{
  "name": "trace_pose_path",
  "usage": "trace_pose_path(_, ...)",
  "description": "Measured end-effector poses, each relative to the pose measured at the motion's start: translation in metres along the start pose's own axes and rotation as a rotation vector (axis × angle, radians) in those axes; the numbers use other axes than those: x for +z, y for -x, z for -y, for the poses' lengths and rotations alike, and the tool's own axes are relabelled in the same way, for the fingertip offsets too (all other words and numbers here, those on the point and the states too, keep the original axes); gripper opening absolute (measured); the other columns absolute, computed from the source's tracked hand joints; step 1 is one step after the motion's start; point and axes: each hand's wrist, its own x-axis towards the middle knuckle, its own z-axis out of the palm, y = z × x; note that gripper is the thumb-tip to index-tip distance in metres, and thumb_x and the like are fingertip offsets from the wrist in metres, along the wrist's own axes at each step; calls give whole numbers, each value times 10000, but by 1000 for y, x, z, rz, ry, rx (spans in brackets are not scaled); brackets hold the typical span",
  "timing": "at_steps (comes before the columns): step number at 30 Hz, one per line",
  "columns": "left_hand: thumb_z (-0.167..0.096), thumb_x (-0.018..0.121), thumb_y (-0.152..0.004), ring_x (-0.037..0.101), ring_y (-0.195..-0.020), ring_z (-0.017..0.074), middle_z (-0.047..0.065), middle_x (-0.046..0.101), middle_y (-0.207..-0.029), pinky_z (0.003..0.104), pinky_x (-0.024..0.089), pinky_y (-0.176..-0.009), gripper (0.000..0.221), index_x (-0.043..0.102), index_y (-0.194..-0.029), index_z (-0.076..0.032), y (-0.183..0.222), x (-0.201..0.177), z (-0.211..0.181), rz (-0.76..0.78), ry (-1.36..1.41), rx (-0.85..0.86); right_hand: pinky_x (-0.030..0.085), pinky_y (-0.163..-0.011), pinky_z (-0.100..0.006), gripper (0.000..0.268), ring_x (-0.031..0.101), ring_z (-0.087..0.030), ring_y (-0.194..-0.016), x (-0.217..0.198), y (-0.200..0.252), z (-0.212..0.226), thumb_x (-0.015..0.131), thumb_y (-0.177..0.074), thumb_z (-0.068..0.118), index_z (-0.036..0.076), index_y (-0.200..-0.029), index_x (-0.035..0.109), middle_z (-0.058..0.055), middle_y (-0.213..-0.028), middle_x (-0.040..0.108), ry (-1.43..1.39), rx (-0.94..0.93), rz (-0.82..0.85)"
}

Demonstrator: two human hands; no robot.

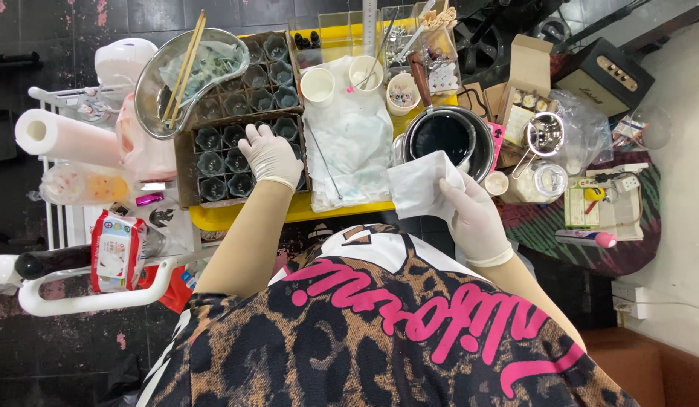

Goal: Clean and inspect small glass candle jars using a cloth and a metal tool.

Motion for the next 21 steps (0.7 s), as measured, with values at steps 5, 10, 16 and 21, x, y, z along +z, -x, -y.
trace_pose_path(5, -534, 854, -653, 353, -1307, 373, 151, 536, -1286, 516, 294, -1027, 569, 799, -1000, -87, 5, -17, 6, 53, 38, 25, 480, -1018, -287, 361, 634, -144, -1160, -17, 2, -2, 521, -1063, 134, -32, -1380, 568, -63, -1255, 666, 103, -82, 11)
trace_pose_path(10, -579, 845, -637, 368, -1295, 356, 145, 565, -1225, 525, 296, -1006, 627, 789, -971, -51, 16, -26, 22, -119, 90, 76, 508, -1012, -280, 335, 640, -142, -1166, -22, 2, -1, 529, -1082, 80, -76, -1378, 553, -78, -1273, 662, 532, -358, 88)
trace_pose_path(16, -414, 827, -758, 501, -1237, 300, 109, 623, -1213, 486, 358, -1026, 410, 775, -989, -80, 32, -44, 38, -142, 787, 214, 505, -1019, -267, 330, 641, -141, -1187, -24, -7, -1, 535, -1062, 86, -34, -1365, 593, -95, -1275, 665, 675, -425, 77)
trace_pose_path(21, -272, 745, -918, 638, -1161, 165, 83, 665, -1266, 332, 472, -1048, 505, 589, -1318, -5, 48, -53, 26, 689, 2148, 360, 494, -965, -270, 343, 639, -107, -1081, 12, -17, 8, 559, -1026, 109, -12, -1344, 605, -28, -1172, 686, 158, 43, 61)
